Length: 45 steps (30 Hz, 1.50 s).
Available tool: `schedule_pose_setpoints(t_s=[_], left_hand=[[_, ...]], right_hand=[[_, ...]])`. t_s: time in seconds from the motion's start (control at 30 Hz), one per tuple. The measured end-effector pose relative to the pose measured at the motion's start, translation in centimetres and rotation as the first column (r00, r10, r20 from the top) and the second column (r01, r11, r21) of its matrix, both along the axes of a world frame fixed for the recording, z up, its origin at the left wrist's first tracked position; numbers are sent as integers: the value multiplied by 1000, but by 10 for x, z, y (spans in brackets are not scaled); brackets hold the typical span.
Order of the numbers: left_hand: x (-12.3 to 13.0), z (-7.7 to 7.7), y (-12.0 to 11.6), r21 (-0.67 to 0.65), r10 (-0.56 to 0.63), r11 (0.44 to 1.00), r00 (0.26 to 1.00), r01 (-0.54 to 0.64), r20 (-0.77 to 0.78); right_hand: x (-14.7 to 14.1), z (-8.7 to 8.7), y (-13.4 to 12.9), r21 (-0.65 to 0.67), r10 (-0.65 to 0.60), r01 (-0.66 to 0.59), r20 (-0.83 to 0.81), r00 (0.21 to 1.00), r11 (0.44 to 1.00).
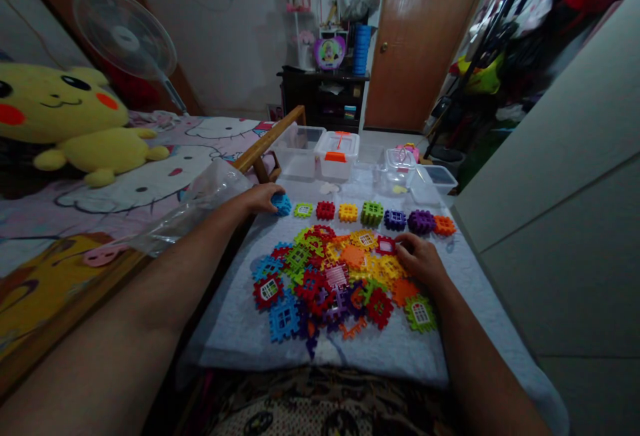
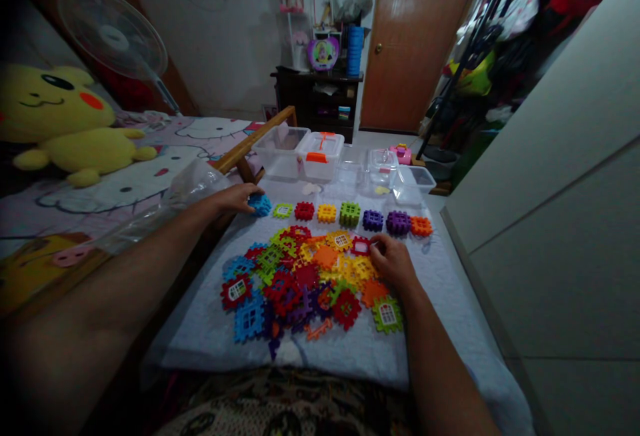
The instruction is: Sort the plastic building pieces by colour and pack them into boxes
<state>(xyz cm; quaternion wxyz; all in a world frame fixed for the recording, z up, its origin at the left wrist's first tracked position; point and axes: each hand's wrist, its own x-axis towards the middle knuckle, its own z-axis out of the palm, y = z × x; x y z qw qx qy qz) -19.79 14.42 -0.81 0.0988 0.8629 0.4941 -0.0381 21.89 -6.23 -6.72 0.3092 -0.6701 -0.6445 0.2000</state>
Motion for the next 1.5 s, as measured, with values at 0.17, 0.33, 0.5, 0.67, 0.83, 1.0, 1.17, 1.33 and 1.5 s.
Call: schedule_pose_setpoints(t_s=[0.17, 0.33, 0.5, 0.67, 0.83, 1.0, 1.17, 1.33, 1.5], left_hand=[[-2, -6, 0, -23, -14, 1000, 1000, 14, -17], [-4, -15, 4, -37, 6, 999, 998, -8, -59], [-4, -19, 4, -16, 19, 1000, 998, -20, -55], [-3, -23, 4, -41, 18, 999, 999, -20, -46], [2, -25, 8, -72, 28, 997, 997, -34, -75], [7, -21, 8, -71, 3, 997, 995, -10, -96], [7, -19, 6, -75, -17, 997, 996, 10, -90], [8, -19, 5, -78, -9, 997, 998, 4, -66], [10, -6, -8, -24, 45, 999, 998, -46, -37]], right_hand=[[0, -1, 0, 2, -10, 10, -2, 1000, 1000], [-1, 1, 0, -6, -21, 21, -6, 1000, 1000], [-2, 3, 0, 13, -21, 21, 6, 1000, 1000], [-1, 2, 0, 7, -17, 17, 17, 1000, 1000], [-1, 2, 0, 1, -13, 13, -2, 1000, 1000], [-3, 4, -1, 1, -13, 13, -16, 1000, 1000], [-2, 4, -1, -5, -8, 8, -29, 1000, 1000], [1, 0, 0, -9, -2, 1, -24, 1000, 1000], [2, -2, 0, -27, 1, -3, -44, 999, 1000]])
